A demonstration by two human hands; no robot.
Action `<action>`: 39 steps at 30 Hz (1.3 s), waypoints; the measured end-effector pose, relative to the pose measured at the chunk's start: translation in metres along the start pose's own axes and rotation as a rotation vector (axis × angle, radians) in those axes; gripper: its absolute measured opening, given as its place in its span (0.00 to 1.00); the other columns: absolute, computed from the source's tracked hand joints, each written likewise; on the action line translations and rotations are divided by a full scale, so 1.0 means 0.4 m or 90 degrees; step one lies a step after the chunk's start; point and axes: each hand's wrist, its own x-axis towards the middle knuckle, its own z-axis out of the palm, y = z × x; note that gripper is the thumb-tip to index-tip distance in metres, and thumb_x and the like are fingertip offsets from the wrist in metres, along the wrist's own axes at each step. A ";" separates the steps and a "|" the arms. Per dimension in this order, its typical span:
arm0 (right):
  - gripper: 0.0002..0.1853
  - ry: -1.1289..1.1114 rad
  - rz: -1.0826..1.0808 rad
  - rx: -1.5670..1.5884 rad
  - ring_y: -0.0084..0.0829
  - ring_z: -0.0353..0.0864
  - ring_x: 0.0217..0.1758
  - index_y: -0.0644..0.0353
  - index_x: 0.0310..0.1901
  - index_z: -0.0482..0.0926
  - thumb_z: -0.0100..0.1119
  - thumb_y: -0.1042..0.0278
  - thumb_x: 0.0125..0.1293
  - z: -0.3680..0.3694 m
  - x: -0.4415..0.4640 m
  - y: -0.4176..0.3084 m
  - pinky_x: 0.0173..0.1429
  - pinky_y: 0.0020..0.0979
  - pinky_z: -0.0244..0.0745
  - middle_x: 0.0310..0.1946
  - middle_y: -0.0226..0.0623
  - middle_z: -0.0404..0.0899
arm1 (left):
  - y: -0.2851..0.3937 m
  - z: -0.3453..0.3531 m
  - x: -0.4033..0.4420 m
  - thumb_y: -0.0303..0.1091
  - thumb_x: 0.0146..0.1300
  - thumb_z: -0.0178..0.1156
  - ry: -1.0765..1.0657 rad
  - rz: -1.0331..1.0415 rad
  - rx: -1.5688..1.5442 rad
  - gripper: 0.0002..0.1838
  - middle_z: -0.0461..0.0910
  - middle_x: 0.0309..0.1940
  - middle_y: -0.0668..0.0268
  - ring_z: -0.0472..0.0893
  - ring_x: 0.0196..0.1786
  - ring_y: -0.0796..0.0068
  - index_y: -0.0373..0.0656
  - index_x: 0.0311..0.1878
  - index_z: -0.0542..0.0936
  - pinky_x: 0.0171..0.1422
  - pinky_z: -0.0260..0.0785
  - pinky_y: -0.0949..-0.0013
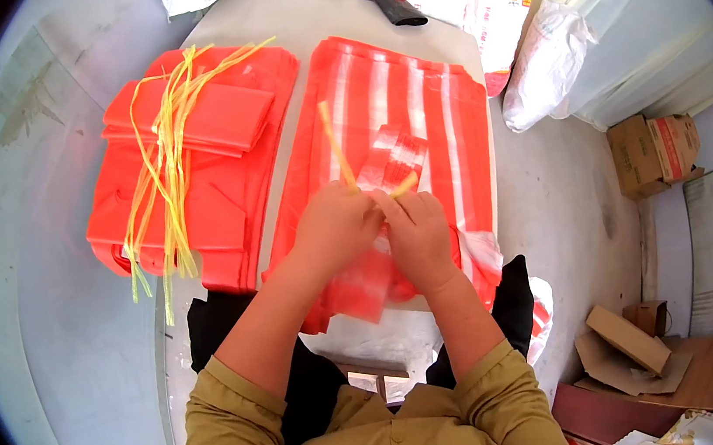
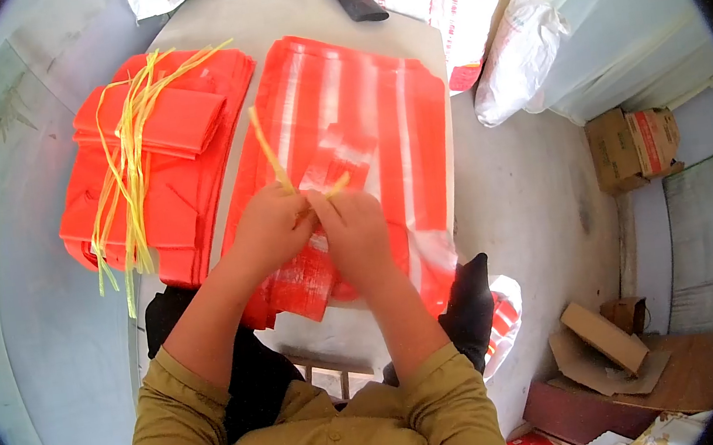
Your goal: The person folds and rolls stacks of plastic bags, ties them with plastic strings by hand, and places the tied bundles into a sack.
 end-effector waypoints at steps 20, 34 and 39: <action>0.11 -0.011 0.165 0.089 0.45 0.81 0.51 0.61 0.52 0.88 0.62 0.70 0.72 -0.021 -0.007 0.022 0.55 0.42 0.78 0.46 0.43 0.84 | -0.044 0.000 -0.001 0.25 0.63 0.63 0.118 -0.012 0.114 0.03 0.84 0.37 0.52 0.83 0.43 0.50 0.36 0.36 0.83 0.49 0.78 0.55; 0.15 -0.061 0.248 0.032 0.42 0.79 0.47 0.60 0.59 0.87 0.61 0.69 0.75 -0.017 -0.094 0.071 0.51 0.38 0.76 0.43 0.42 0.80 | -0.035 -0.027 -0.007 0.33 0.63 0.65 0.033 -0.059 0.370 0.10 0.85 0.29 0.57 0.84 0.39 0.55 0.41 0.27 0.86 0.45 0.78 0.56; 0.13 -0.068 0.284 0.026 0.41 0.79 0.46 0.62 0.55 0.88 0.61 0.69 0.75 -0.024 -0.090 0.064 0.49 0.38 0.77 0.43 0.41 0.80 | -0.050 0.005 -0.003 0.35 0.64 0.64 0.029 -0.080 0.379 0.14 0.83 0.26 0.54 0.84 0.36 0.51 0.39 0.24 0.84 0.43 0.77 0.53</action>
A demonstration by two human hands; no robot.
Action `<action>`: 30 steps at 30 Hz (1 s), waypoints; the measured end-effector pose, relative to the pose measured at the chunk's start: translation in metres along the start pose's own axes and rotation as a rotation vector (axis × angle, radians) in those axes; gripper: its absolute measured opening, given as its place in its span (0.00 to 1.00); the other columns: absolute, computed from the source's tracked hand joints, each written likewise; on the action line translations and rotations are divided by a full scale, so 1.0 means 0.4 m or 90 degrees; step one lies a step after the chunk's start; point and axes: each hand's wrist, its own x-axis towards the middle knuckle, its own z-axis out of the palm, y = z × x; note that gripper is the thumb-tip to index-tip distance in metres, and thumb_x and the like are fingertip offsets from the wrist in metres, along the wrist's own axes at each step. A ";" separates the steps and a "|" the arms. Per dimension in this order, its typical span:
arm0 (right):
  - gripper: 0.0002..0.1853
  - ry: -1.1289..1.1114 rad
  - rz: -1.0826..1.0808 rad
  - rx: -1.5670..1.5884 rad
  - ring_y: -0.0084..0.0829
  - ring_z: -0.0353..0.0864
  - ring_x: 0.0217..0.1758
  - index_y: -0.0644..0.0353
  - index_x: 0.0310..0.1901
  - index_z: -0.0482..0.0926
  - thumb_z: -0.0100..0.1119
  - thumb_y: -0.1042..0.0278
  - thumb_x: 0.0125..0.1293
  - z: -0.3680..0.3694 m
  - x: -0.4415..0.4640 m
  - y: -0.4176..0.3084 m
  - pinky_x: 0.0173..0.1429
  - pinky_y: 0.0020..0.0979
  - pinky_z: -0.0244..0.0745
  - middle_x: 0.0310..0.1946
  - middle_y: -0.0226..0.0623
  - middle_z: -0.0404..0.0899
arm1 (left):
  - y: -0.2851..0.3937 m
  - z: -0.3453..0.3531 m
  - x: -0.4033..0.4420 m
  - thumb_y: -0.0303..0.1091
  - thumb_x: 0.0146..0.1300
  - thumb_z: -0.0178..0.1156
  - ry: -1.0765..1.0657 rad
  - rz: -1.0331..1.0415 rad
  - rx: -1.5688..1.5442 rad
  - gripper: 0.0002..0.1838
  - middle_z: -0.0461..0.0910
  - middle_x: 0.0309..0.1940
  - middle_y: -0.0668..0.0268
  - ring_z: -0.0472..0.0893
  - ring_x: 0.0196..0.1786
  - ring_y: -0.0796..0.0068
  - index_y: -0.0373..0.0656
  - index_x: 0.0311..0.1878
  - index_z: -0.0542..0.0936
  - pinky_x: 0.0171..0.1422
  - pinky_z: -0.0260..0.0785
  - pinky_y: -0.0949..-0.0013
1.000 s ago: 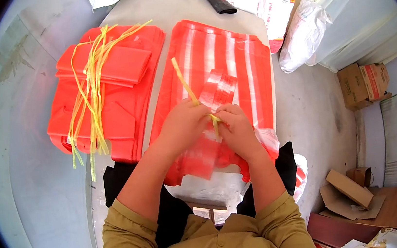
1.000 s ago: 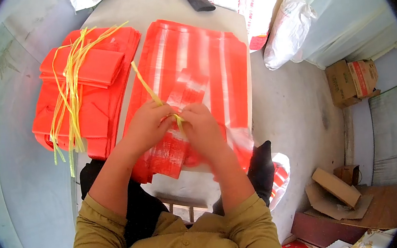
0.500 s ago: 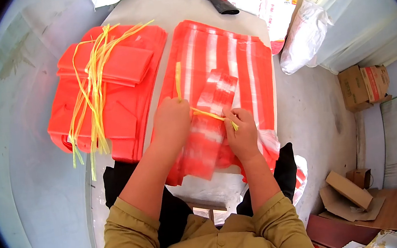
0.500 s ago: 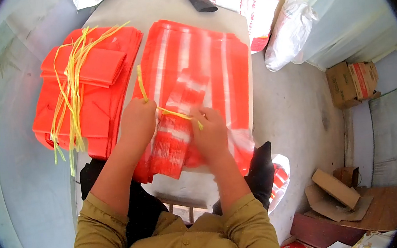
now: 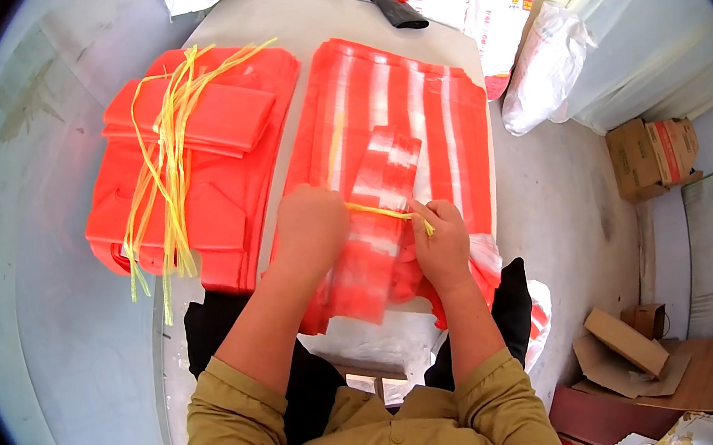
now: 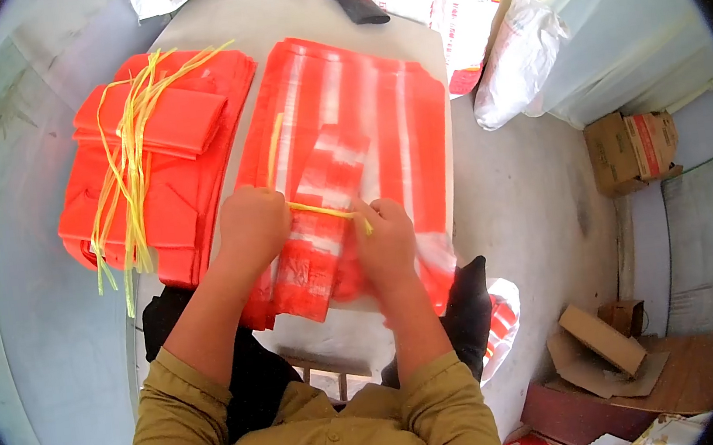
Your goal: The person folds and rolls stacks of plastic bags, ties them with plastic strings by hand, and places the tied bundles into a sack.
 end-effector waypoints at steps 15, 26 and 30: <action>0.17 -0.145 0.381 0.684 0.15 0.67 0.23 0.64 0.37 0.85 0.56 0.60 0.79 -0.001 0.067 -0.056 0.30 0.22 0.62 0.27 0.31 0.83 | 0.024 -0.006 0.005 0.41 0.77 0.58 -0.229 -0.266 -1.012 0.15 0.79 0.31 0.71 0.77 0.36 0.80 0.38 0.44 0.84 0.42 0.71 0.71; 0.19 -0.159 0.328 0.546 0.15 0.69 0.26 0.64 0.32 0.84 0.57 0.60 0.80 0.056 0.066 -0.023 0.32 0.22 0.65 0.29 0.28 0.83 | 0.025 0.023 0.005 0.38 0.82 0.53 -0.155 -0.407 -1.158 0.17 0.77 0.29 0.69 0.74 0.32 0.78 0.42 0.34 0.77 0.40 0.69 0.71; 0.20 -0.151 0.318 0.529 0.15 0.70 0.28 0.64 0.32 0.84 0.58 0.59 0.80 0.065 0.061 -0.016 0.33 0.22 0.65 0.29 0.27 0.82 | 0.026 0.025 0.006 0.37 0.81 0.54 -0.161 -0.391 -1.140 0.15 0.77 0.29 0.69 0.73 0.32 0.79 0.42 0.35 0.79 0.39 0.69 0.71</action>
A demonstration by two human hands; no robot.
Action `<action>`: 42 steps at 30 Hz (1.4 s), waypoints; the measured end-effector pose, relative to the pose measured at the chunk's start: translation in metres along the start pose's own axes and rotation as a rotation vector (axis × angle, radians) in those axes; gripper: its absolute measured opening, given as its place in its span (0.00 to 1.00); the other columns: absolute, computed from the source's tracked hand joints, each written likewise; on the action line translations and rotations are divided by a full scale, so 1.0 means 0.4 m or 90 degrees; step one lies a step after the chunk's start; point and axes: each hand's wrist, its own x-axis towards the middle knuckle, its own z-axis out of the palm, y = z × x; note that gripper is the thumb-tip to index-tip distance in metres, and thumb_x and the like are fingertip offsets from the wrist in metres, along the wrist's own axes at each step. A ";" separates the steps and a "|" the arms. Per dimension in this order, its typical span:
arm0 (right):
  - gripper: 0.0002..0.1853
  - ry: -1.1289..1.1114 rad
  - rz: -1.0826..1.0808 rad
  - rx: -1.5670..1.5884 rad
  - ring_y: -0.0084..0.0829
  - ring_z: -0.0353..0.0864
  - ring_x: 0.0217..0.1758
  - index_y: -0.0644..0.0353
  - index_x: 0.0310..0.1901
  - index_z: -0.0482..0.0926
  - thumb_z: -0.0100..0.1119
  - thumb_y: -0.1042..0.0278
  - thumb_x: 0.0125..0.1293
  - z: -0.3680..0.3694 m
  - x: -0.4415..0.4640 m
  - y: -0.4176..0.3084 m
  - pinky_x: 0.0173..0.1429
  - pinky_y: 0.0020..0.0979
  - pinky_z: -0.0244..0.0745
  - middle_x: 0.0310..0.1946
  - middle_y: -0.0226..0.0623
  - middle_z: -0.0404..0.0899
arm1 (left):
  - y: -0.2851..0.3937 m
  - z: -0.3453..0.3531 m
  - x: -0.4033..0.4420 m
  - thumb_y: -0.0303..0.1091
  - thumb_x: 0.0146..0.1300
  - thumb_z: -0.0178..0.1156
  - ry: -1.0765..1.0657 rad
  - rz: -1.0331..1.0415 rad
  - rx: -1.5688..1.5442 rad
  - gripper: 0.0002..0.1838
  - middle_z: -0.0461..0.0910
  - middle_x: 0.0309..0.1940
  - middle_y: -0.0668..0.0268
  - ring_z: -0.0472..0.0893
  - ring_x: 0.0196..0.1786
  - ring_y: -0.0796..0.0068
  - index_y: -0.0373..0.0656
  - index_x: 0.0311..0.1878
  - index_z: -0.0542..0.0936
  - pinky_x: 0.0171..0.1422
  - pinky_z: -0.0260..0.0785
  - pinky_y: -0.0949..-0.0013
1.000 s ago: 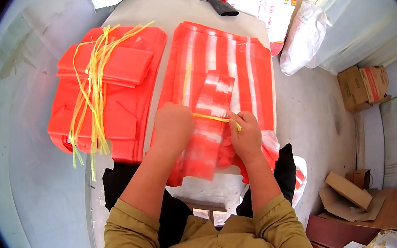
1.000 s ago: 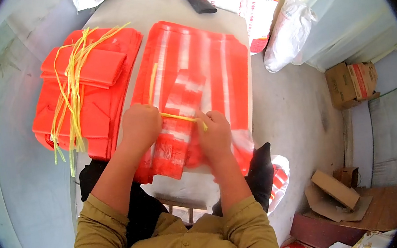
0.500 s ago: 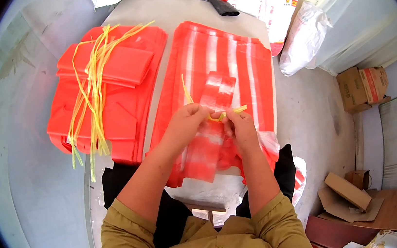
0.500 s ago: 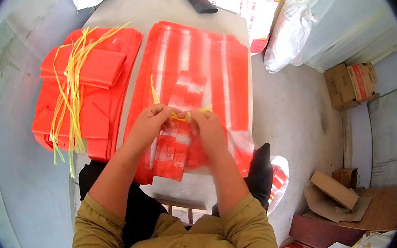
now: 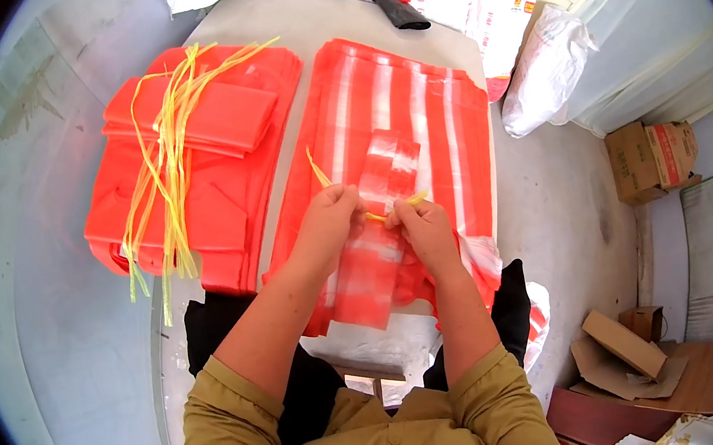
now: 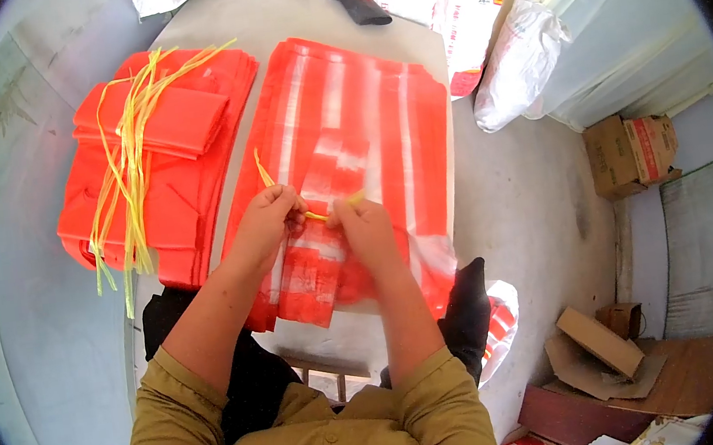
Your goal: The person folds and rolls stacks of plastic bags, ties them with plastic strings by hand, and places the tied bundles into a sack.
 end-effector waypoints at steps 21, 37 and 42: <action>0.12 0.017 -0.053 -0.092 0.20 0.77 0.40 0.66 0.45 0.84 0.60 0.64 0.78 -0.003 -0.026 0.012 0.45 0.27 0.72 0.36 0.29 0.82 | 0.034 0.068 -0.050 0.18 0.60 0.59 0.065 0.555 0.483 0.31 0.77 0.66 0.51 0.79 0.57 0.55 0.42 0.69 0.73 0.63 0.73 0.55; 0.04 -0.018 0.030 0.082 0.16 0.76 0.40 0.59 0.47 0.80 0.62 0.74 0.74 -0.011 -0.038 -0.021 0.45 0.22 0.72 0.37 0.25 0.81 | -0.003 0.053 -0.007 0.33 0.63 0.68 -0.013 0.284 0.561 0.07 0.83 0.34 0.57 0.84 0.40 0.56 0.38 0.36 0.85 0.44 0.76 0.56; 0.12 0.009 -0.064 -0.142 0.24 0.81 0.40 0.60 0.52 0.81 0.64 0.78 0.68 -0.004 -0.038 0.004 0.45 0.30 0.78 0.39 0.31 0.82 | -0.018 0.050 0.006 0.35 0.65 0.69 0.022 0.227 0.529 0.09 0.84 0.34 0.57 0.85 0.38 0.59 0.37 0.36 0.84 0.43 0.76 0.59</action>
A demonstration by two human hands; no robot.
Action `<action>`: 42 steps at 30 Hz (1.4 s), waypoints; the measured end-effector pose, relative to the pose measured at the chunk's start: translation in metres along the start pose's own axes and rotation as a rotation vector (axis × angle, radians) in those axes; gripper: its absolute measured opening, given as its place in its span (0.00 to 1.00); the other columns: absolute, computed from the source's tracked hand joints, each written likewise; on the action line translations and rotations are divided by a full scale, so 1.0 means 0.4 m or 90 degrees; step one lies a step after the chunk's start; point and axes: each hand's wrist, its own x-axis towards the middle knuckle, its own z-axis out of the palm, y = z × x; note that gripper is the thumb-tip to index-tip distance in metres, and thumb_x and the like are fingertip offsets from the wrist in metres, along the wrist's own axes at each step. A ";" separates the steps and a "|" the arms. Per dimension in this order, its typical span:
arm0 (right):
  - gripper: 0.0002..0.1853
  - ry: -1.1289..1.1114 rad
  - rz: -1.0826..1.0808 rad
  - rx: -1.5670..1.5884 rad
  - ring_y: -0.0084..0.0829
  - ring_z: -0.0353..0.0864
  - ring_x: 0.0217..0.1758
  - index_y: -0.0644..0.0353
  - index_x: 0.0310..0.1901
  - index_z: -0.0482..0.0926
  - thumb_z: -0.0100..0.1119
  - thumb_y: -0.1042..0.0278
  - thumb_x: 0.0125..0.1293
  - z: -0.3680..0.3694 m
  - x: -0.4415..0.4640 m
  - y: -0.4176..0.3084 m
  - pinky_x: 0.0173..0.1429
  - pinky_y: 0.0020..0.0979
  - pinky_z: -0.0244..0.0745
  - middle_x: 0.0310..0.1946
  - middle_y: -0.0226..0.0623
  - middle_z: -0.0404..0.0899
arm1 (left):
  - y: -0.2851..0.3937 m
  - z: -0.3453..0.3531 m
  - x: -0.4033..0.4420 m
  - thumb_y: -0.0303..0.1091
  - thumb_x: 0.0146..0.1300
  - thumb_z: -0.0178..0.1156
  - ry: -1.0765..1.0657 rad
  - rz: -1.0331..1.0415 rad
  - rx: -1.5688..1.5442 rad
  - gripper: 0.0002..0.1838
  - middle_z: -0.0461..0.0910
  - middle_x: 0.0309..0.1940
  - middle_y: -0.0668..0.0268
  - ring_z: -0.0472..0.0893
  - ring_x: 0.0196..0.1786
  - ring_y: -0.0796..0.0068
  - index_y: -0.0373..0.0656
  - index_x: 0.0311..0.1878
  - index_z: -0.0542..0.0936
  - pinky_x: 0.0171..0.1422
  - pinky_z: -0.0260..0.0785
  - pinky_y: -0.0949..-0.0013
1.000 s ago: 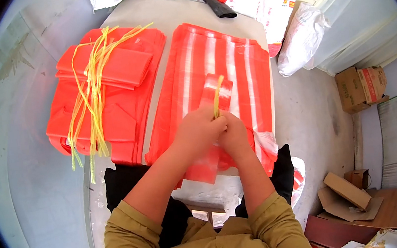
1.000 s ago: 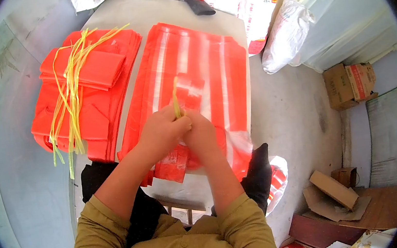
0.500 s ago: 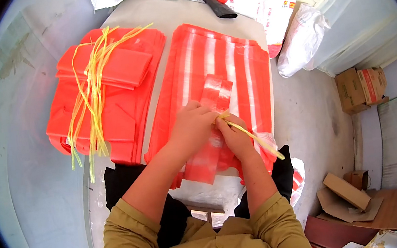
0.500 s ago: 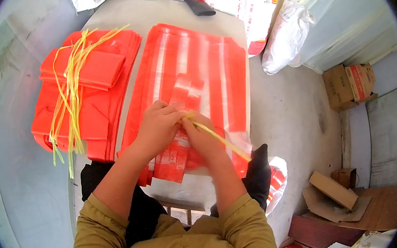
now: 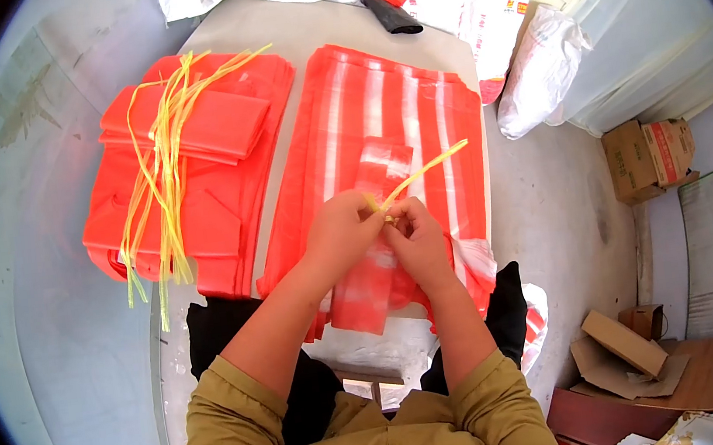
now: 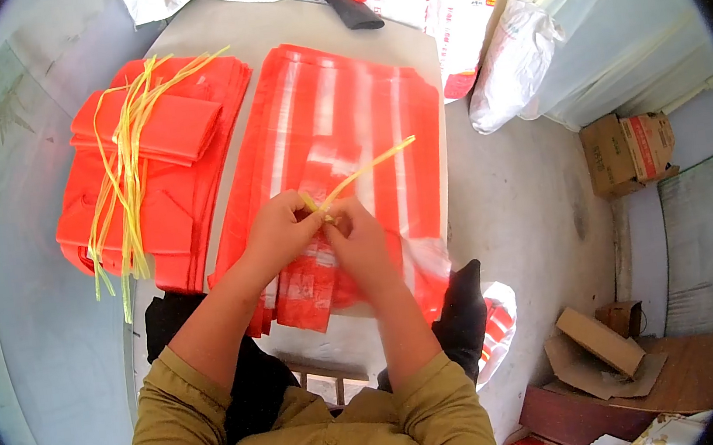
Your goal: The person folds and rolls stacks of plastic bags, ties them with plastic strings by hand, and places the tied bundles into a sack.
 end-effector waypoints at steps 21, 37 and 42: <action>0.10 0.101 -0.167 -0.038 0.37 0.83 0.43 0.64 0.49 0.84 0.60 0.80 0.68 0.032 -0.014 -0.031 0.49 0.35 0.79 0.42 0.42 0.82 | 0.008 -0.026 -0.014 0.35 0.72 0.64 -0.040 0.022 0.035 0.10 0.84 0.33 0.56 0.83 0.35 0.65 0.36 0.43 0.85 0.40 0.73 0.62; 0.23 0.053 -0.066 -0.135 0.33 0.79 0.39 0.60 0.58 0.74 0.62 0.80 0.60 0.009 -0.022 -0.079 0.47 0.34 0.78 0.42 0.39 0.77 | -0.003 -0.015 -0.010 0.37 0.70 0.63 -0.033 -0.032 -0.018 0.12 0.84 0.31 0.57 0.84 0.34 0.63 0.37 0.39 0.85 0.40 0.74 0.59; 0.19 0.079 -0.071 -0.066 0.23 0.75 0.38 0.63 0.55 0.74 0.57 0.81 0.61 -0.001 -0.036 -0.099 0.42 0.27 0.76 0.42 0.33 0.74 | 0.012 -0.022 -0.012 0.34 0.72 0.64 -0.029 -0.020 0.017 0.11 0.85 0.31 0.57 0.83 0.33 0.68 0.34 0.43 0.85 0.39 0.74 0.62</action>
